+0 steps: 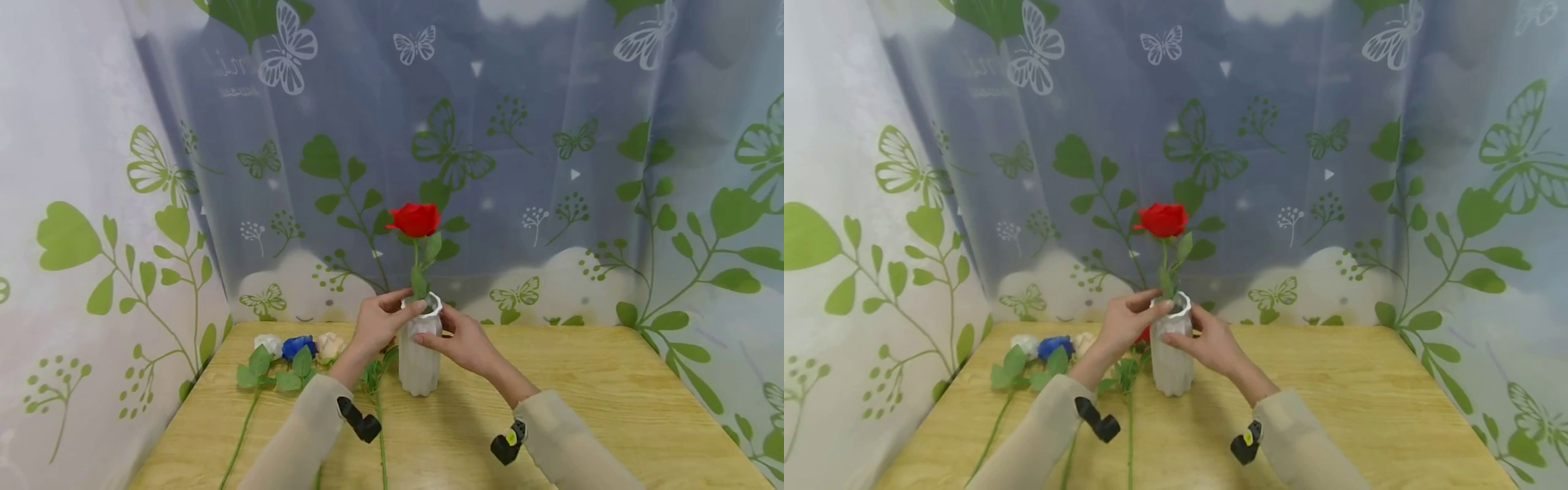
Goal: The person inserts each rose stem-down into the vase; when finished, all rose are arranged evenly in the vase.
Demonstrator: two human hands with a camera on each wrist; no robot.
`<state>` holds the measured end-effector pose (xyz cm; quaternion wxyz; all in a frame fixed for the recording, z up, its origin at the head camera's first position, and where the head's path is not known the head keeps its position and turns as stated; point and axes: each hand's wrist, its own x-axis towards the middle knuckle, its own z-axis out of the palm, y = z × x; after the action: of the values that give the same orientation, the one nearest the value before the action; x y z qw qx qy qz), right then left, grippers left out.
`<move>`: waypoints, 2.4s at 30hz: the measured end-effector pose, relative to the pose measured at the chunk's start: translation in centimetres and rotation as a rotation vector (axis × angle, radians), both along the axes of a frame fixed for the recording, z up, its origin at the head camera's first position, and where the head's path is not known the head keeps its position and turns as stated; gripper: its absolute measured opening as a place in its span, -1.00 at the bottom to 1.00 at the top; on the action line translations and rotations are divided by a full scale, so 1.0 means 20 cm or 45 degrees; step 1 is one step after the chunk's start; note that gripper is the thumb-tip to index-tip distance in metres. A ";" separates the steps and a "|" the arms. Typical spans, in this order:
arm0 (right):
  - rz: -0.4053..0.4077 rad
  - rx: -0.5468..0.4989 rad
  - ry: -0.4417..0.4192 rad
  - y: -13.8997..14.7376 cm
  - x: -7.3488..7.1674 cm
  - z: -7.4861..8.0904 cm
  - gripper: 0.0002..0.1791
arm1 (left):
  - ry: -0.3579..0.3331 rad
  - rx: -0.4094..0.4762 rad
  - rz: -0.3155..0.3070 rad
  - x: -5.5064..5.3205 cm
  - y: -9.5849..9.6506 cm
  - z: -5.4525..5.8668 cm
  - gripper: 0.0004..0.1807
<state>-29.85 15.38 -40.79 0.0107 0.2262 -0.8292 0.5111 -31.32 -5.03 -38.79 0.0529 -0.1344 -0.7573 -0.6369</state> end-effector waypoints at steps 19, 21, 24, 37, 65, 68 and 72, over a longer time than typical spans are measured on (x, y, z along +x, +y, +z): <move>-0.046 0.035 -0.007 -0.01 0.01 0.01 -0.20 | -0.198 0.423 0.073 0.07 -0.60 -0.09 -0.50; -0.044 0.035 -0.005 -0.01 0.01 0.01 -0.19 | -0.215 0.406 0.110 0.09 -0.69 -0.11 -0.48; -0.049 0.046 0.002 0.00 0.00 0.00 -0.17 | -0.237 0.392 0.133 0.12 -0.82 -0.13 -0.49; -0.039 0.035 -0.030 0.00 0.00 0.00 -0.15 | -0.425 0.170 0.075 0.28 -1.33 -0.26 -0.31; -0.051 0.065 -0.029 -0.01 0.00 0.02 -0.15 | -0.660 -0.147 0.091 0.39 -1.50 -0.59 -0.24; -0.055 0.066 -0.035 -0.01 0.01 0.02 -0.15 | -0.627 -0.211 0.113 0.39 -1.47 -0.60 -0.24; -0.061 0.066 -0.043 -0.01 0.01 0.02 -0.15 | -0.579 -0.315 0.203 0.38 -1.42 -0.61 -0.32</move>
<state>-29.60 15.19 -40.39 0.0031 0.1978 -0.8474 0.4927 -23.67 -33.37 -50.95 -0.0854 0.0668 -0.8301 -0.5470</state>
